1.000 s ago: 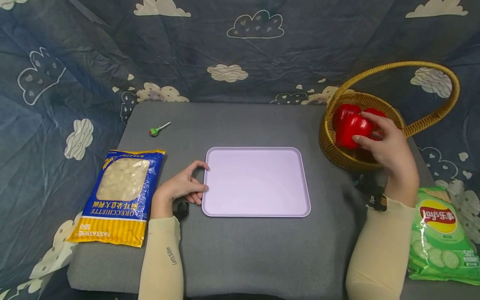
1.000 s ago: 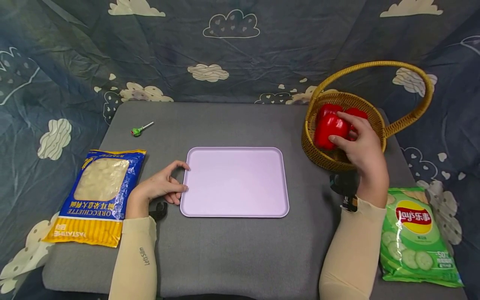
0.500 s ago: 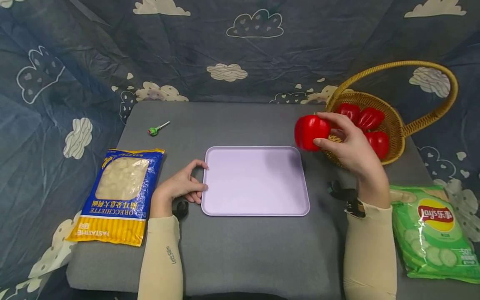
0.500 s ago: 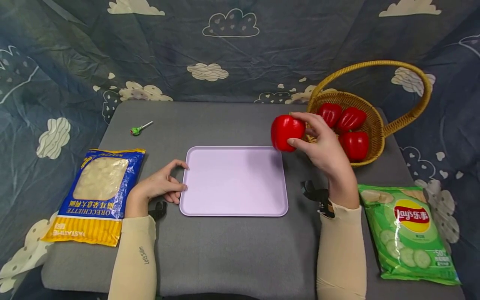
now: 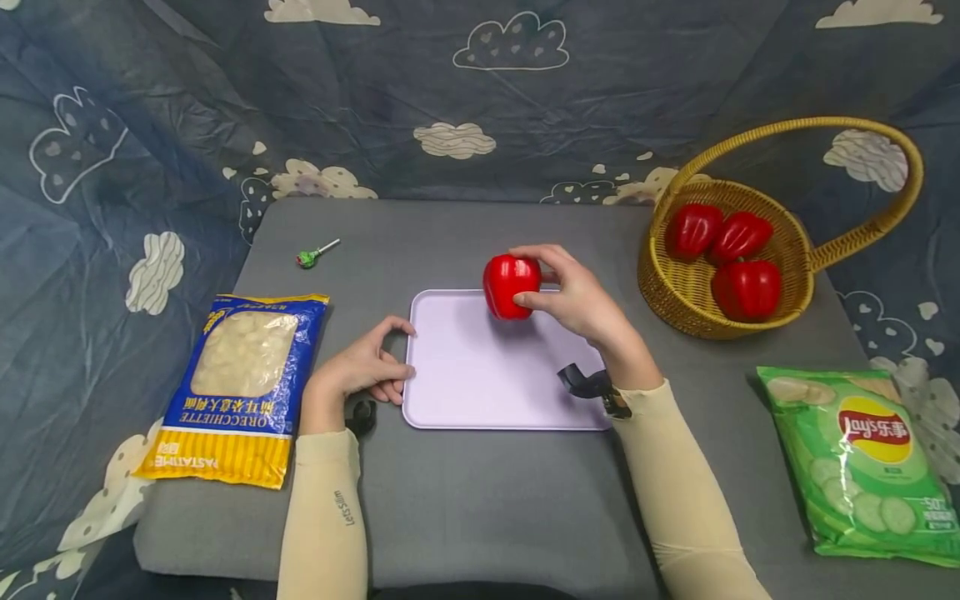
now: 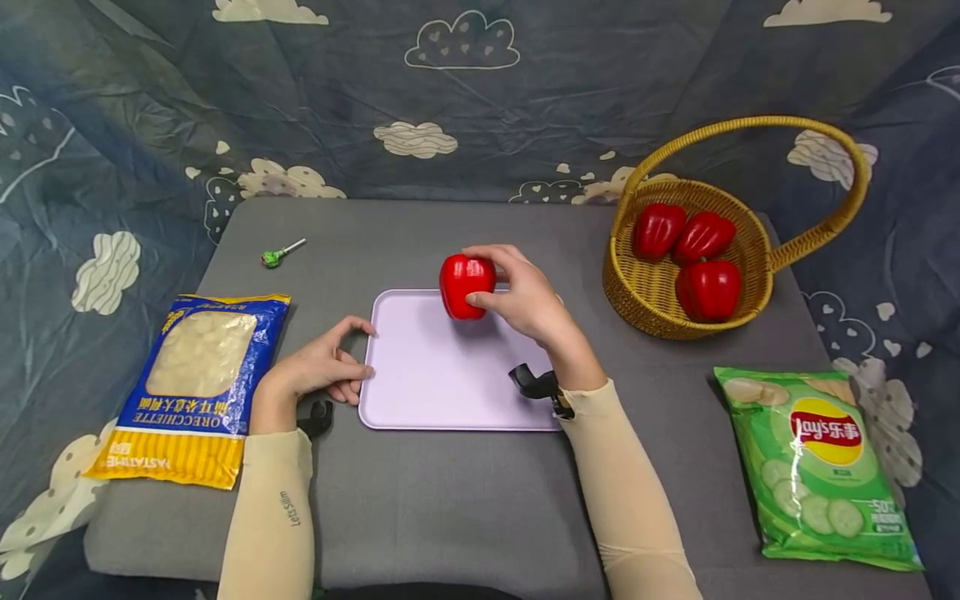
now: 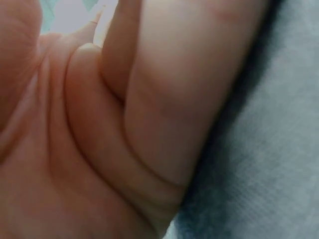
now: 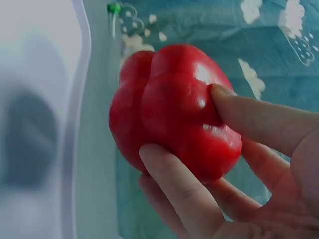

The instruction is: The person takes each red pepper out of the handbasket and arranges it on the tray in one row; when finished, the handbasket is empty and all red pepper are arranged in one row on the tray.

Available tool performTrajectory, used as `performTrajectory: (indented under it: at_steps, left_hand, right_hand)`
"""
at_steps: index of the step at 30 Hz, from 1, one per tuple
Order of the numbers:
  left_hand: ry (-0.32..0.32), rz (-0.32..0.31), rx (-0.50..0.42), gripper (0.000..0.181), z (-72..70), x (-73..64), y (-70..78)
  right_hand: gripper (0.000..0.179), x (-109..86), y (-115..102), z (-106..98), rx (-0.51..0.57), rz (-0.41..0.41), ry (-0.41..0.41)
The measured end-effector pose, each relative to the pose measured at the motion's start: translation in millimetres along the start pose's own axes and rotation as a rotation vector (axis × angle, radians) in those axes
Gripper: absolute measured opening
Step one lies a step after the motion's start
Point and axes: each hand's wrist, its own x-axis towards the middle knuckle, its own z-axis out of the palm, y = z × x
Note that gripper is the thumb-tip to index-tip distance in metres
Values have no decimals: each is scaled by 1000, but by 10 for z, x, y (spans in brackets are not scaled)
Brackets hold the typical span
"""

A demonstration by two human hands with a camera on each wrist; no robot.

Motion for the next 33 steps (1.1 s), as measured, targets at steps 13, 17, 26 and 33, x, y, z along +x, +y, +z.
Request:
performTrajectory:
  at_steps: [13,17,26,33]
  left_hand:
    - [32,-37,14,66,23,0,19]
    - [29,-32,21,66,26,-20,20]
    - [30,-25,41,65,18,-38,14]
    - [25,-19,46,66,25,-28,15]
  right_hand:
    - [59,267,-63,573,56,32,-43]
    - [58,301,-42,704,77,36,-64]
    - [58,362,-52,967,66,31,-86]
    - [57,396,-89,1078,9,24,-61]
